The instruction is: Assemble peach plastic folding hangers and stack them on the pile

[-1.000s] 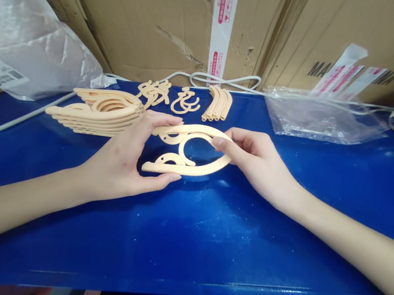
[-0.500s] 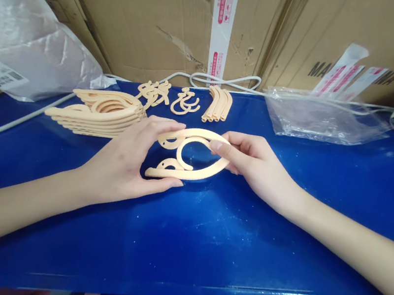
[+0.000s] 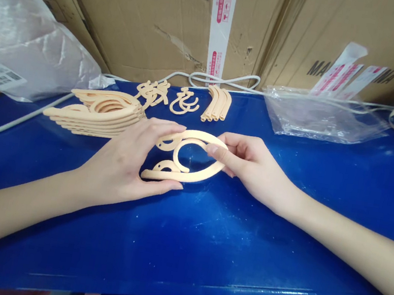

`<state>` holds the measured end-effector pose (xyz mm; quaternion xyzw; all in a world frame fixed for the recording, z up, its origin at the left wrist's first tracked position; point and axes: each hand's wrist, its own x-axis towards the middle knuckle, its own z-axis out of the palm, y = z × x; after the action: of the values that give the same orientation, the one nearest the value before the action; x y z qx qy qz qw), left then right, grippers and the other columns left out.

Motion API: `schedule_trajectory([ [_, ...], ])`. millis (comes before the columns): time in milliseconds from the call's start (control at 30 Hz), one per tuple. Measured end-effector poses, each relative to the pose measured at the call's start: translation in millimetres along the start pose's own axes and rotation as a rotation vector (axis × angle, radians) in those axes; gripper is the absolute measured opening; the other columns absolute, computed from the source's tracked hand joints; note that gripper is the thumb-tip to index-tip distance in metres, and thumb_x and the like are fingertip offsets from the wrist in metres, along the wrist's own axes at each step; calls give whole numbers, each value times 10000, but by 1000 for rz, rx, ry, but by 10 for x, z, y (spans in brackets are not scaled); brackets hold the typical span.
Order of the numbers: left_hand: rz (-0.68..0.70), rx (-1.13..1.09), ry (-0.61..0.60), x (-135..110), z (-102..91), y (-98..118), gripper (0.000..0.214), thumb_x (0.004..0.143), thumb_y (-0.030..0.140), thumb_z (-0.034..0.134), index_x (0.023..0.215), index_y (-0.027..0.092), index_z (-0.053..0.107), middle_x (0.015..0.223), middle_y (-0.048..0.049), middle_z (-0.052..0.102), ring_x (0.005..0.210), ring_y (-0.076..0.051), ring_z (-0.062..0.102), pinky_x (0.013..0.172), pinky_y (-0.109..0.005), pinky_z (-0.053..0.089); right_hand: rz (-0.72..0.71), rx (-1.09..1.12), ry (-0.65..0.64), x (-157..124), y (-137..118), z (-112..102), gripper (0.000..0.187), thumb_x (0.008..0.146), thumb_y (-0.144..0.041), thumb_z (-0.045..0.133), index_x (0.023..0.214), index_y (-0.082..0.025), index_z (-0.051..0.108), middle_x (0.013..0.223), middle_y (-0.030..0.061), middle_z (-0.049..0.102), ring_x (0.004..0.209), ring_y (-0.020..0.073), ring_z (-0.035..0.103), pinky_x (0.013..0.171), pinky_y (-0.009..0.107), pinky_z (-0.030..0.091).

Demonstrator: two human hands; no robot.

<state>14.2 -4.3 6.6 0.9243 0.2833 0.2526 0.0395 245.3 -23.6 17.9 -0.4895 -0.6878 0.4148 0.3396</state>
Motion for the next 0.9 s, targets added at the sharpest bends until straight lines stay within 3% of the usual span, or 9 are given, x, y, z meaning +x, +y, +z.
schedule_trajectory([
  [200, 54, 45, 1, -17, -3, 12, 625, 816, 356, 692, 1319, 153, 382, 1335, -131, 528, 1240, -277, 499, 1046, -431, 430, -6, 8, -12, -16, 2, 1, 417, 845, -534, 629, 622, -204, 505, 516, -58, 385, 463, 81, 313, 447, 267, 225],
  [300, 78, 109, 6, -1, -58, 53, 584, 839, 322, 648, 1325, 143, 376, 1333, -134, 526, 1241, -280, 499, 1049, -433, 427, -12, 63, -22, -12, 45, -18, 445, 903, -557, 530, 634, -203, 512, 529, -45, 410, 477, 90, 338, 462, 266, 260],
  [433, 92, 186, 36, 109, -297, 116, 550, 862, 326, 615, 1334, 165, 383, 1343, -122, 516, 1255, -298, 482, 1068, -472, 398, -10, 212, 12, 30, 115, -63, 579, 958, -640, 249, 763, -216, 592, 545, -18, 462, 479, 121, 384, 446, 281, 270],
  [533, 51, 169, -1, 189, -586, 75, 581, 860, 380, 627, 1340, 141, 402, 1310, -127, 525, 1177, -286, 511, 1024, -449, 423, -18, 179, 59, 65, 141, -92, 609, 949, -657, 225, 847, -210, 627, 553, -12, 499, 482, 132, 402, 464, 287, 303],
  [600, 18, 121, -21, 184, -778, -39, 612, 852, 462, 618, 1329, 126, 435, 1265, -102, 548, 1102, -255, 542, 1014, -417, 426, -63, 37, 65, 74, 147, -102, 572, 954, -631, 279, 861, -201, 644, 609, 3, 562, 541, 143, 479, 531, 293, 374],
  [700, -131, 137, -33, 75, -1000, -329, 647, 848, 543, 585, 1364, 182, 434, 1279, -43, 548, 1054, -224, 532, 1027, -428, 424, -214, -312, 29, 64, 151, -99, 400, 947, -535, 437, 929, -206, 664, 885, 49, 671, 848, 202, 613, 775, 342, 464],
  [800, -253, 90, -6, -80, -1123, -646, 640, 799, 590, 593, 1349, 286, 474, 1293, 11, 550, 1084, -272, 513, 1036, -495, 429, -344, -557, -43, 44, 159, -81, 329, 943, -474, 481, 1068, -223, 654, 1138, 79, 642, 1101, 243, 574, 966, 421, 435],
  [900, -342, 102, -85, -190, -1173, -856, 599, 757, 600, 634, 1299, 371, 521, 1211, 67, 601, 1022, -290, 528, 1006, -600, 434, -396, -674, -104, 33, 180, -67, 347, 940, -468, 489, 1153, -234, 630, 1269, 101, 585, 1212, 266, 523, 1025, 477, 411],
])
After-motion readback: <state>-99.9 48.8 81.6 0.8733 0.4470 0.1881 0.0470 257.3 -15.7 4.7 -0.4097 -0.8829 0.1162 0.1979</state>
